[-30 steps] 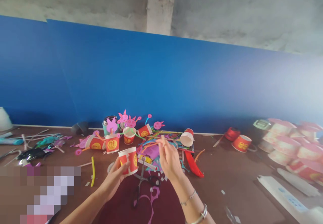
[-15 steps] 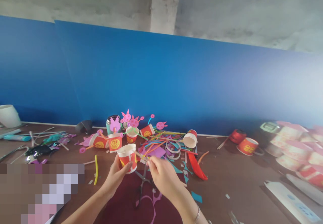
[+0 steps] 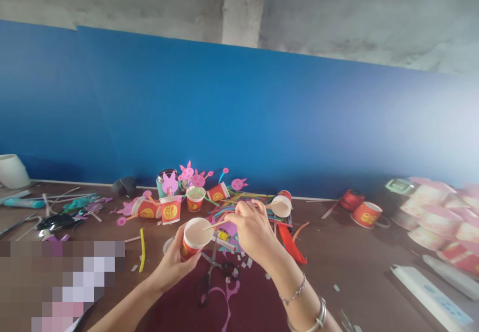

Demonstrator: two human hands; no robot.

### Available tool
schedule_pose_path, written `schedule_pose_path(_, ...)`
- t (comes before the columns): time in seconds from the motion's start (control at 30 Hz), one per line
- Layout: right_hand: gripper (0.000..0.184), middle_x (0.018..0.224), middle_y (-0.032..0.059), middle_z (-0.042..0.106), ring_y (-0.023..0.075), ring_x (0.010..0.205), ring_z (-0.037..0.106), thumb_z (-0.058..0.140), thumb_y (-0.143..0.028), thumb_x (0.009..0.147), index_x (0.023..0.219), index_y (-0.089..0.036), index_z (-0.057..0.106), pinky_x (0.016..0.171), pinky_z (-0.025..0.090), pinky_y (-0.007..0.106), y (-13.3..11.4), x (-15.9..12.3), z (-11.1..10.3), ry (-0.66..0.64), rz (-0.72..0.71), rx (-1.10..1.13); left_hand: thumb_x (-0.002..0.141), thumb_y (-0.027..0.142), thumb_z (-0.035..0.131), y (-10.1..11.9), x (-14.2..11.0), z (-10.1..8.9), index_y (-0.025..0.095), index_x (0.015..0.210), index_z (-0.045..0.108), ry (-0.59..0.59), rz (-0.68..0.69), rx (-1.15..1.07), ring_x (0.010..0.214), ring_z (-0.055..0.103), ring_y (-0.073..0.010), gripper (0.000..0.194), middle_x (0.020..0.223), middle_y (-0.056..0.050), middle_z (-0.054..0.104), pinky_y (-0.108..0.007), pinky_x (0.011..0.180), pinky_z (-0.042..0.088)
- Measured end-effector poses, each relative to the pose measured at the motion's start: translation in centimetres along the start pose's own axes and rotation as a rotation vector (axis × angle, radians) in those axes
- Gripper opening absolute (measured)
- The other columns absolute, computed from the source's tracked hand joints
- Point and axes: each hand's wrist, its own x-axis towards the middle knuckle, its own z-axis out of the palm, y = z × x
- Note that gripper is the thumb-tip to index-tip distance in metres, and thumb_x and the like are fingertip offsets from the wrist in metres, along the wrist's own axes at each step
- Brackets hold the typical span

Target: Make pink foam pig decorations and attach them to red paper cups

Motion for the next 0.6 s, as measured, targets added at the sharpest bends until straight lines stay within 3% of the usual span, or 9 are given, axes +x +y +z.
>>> schedule_pose_path(0.1, 0.038, 0.079, 0.001, 0.054, 0.0154, 0.077, 0.051, 0.044, 0.001, 0.079, 0.083, -0.025, 0.07, 0.104, 0.019, 0.053, -0.1, 0.5, -0.2, 0.0, -0.084, -0.066, 0.064, 0.01, 0.07, 0.3, 0.0, 0.1, 0.019, 0.119, 0.052, -0.026, -0.029, -0.046, 0.103, 0.056, -0.0227, 0.058, 0.11, -0.009, 0.062, -0.028, 0.096, 0.038)
schedule_pose_path(0.2, 0.037, 0.078, 0.0006, 0.054, 0.0156, 0.078, 0.052, 0.045, 0.002, 0.077, 0.077, -0.025, 0.07, 0.107, 0.012, 0.055, -0.7, 1.2, -0.2, -0.005, -0.147, -0.087, 0.063, 0.008, 0.069, 0.5, -0.2, 0.0, 0.018, 0.117, 0.054, -0.066, -0.023, -0.027, 0.105, 0.055, -0.0234, 0.056, 0.113, -0.01, 0.06, -0.029, 0.098, 0.037)
schedule_pose_path(0.43, 0.027, 0.078, 0.0005, 0.053, 0.0169, 0.08, 0.052, 0.052, -0.004, 0.078, 0.068, -0.022, 0.068, 0.109, 0.007, 0.058, -1.6, 2.2, 0.0, -0.045, -0.263, -0.07, 0.061, 0.007, 0.069, 0.7, -0.4, -0.2, 0.017, 0.118, 0.056, -0.1, -0.014, 0.008, 0.108, 0.053, -0.0264, 0.059, 0.115, -0.012, 0.059, -0.032, 0.099, 0.036)
schedule_pose_path(0.6, 0.024, 0.083, 0.0024, 0.056, 0.02, 0.094, 0.052, 0.054, -0.005, 0.076, 0.064, -0.021, 0.067, 0.11, 0.007, 0.057, -1.6, 2.8, 0.8, -0.116, -0.373, -0.059, 0.058, 0.004, 0.066, 0.3, -0.6, -0.1, 0.02, 0.118, 0.058, -0.149, 0.041, 0.122, 0.111, 0.051, -0.0287, 0.062, 0.116, -0.011, 0.058, -0.037, 0.102, 0.034)
